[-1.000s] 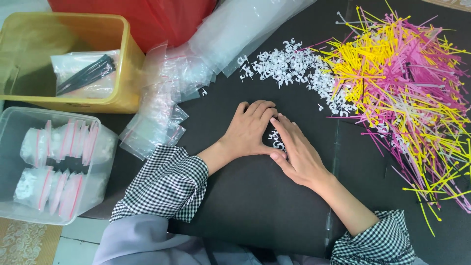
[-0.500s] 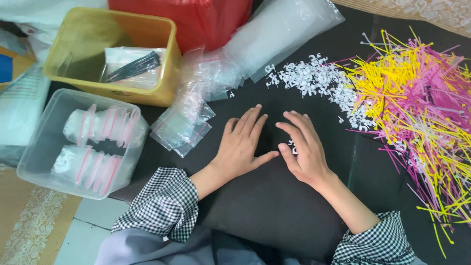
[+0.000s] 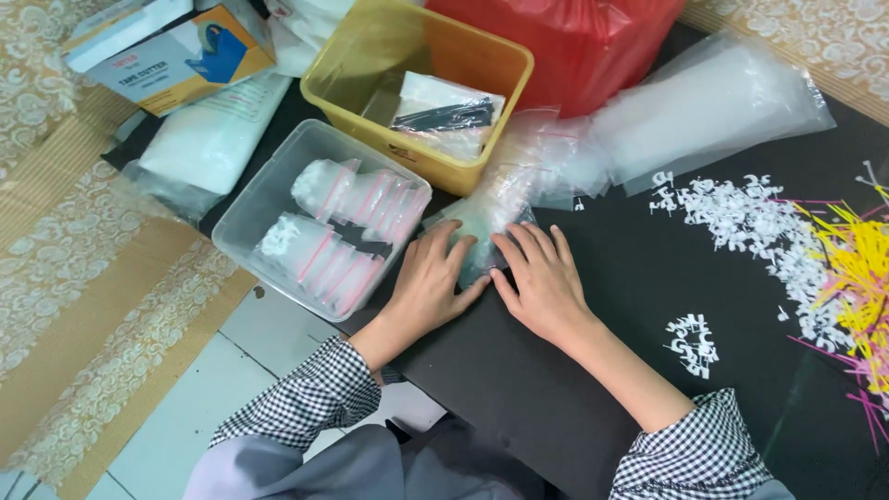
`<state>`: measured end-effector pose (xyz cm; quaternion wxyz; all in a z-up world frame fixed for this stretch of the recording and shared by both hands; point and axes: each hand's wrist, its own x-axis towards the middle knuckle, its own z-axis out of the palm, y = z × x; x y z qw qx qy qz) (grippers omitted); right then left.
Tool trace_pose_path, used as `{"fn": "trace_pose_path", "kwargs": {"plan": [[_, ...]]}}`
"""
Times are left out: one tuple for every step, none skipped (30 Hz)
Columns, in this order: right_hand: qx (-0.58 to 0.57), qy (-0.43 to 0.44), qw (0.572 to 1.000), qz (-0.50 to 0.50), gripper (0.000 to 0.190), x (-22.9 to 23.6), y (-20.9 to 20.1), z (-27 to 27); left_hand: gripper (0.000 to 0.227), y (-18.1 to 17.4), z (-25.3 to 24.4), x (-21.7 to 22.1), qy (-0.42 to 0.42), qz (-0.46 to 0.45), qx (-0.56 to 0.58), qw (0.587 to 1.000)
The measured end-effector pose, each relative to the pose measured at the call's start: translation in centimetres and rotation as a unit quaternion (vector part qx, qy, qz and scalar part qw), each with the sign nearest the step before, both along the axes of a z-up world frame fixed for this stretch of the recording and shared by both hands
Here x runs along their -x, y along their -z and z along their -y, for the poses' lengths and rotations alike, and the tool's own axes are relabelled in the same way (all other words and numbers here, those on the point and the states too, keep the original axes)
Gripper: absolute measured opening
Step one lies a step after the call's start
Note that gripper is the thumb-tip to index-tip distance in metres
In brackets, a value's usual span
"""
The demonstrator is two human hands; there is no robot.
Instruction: Sorting small white plastic components and colorful cable ties into small plastic bags
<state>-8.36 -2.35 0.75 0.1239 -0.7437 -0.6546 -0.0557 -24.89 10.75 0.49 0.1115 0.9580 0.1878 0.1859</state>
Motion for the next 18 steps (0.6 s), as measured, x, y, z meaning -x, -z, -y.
{"fn": "trace_pose_path", "kwargs": {"plan": [[0.001, -0.003, 1.0, 0.0, 0.046, 0.1, 0.6, -0.2, 0.06, 0.3, 0.1, 0.1, -0.003, 0.0, 0.001, 1.0], [-0.009, 0.002, 1.0, -0.006, 0.045, 0.2, 1.2, -0.3, 0.056, 0.7, 0.1, 0.0, 0.001, 0.008, -0.005, 1.0], [-0.023, 0.006, 1.0, -0.009, 0.044, 0.0, 1.7, -0.7, 0.052, 0.9, 0.1, -0.2, 0.004, 0.018, -0.014, 1.0], [-0.024, 0.004, 1.0, -0.008, 0.044, -0.2, 1.6, -0.9, 0.052, 1.2, -0.3, -0.4, 0.002, 0.019, -0.015, 1.0], [-0.032, 0.002, 0.999, -0.012, 0.043, -0.2, 1.6, -0.7, 0.049, 1.5, -0.2, -0.5, 0.009, 0.033, -0.027, 0.999], [-0.04, 0.001, 0.999, -0.015, 0.042, -0.3, 1.6, -0.4, 0.046, 1.9, -0.1, -0.6, 0.016, 0.048, -0.039, 0.998], [-0.039, 0.0, 0.999, -0.015, 0.042, -0.2, 1.6, -0.4, 0.046, 1.9, -0.1, -0.5, 0.015, 0.048, -0.038, 0.998], [-0.047, 0.001, 0.999, -0.019, 0.041, -0.1, 1.5, -0.3, 0.044, 1.9, 0.0, -0.5, 0.018, 0.054, -0.034, 0.998], [-0.058, 0.002, 0.998, -0.022, 0.04, -0.2, 1.4, -0.4, 0.042, 1.8, -0.1, -0.6, 0.022, 0.062, -0.032, 0.997], [-0.059, 0.002, 0.998, -0.021, 0.04, -0.3, 1.4, -0.6, 0.042, 1.6, -0.3, -0.7, 0.023, 0.062, -0.033, 0.997], [-0.07, 0.003, 0.997, -0.033, 0.038, -0.4, 1.5, -0.6, 0.039, 1.4, -0.2, -0.6, 0.026, 0.071, -0.027, 0.997], [-0.081, 0.004, 0.996, -0.046, 0.036, -0.4, 1.7, -0.5, 0.037, 1.3, 0.0, -0.6, 0.03, 0.08, -0.022, 0.996], [-0.08, 0.003, 0.996, -0.046, 0.036, -0.5, 2.0, -0.5, 0.037, 1.4, -0.1, -0.6, 0.029, 0.08, -0.021, 0.996], [-0.091, 0.003, 0.995, -0.045, 0.034, -0.6, 2.3, -0.4, 0.031, 1.4, -0.1, -0.6, 0.029, 0.09, -0.029, 0.995], [-0.102, 0.004, 0.994, -0.045, 0.032, -0.7, 2.6, -0.4, 0.025, 1.5, -0.1, -0.7, 0.029, 0.1, -0.037, 0.994], [-0.101, 0.005, 0.994, -0.045, 0.032, -0.9, 2.7, -0.3, 0.025, 1.6, -0.1, -0.8, 0.03, 0.101, -0.036, 0.994], [-0.121, 0.001, 0.992, -0.046, 0.028, -1.0, 2.8, -0.3, 0.023, 1.6, -0.1, -0.9, 0.025, 0.113, -0.058, 0.992], [-0.141, -0.003, 0.989, -0.047, 0.025, -1.1, 3.0, -0.2, 0.02, 1.7, 0.0, -1.0, 0.02, 0.126, -0.08, 0.989]]}}
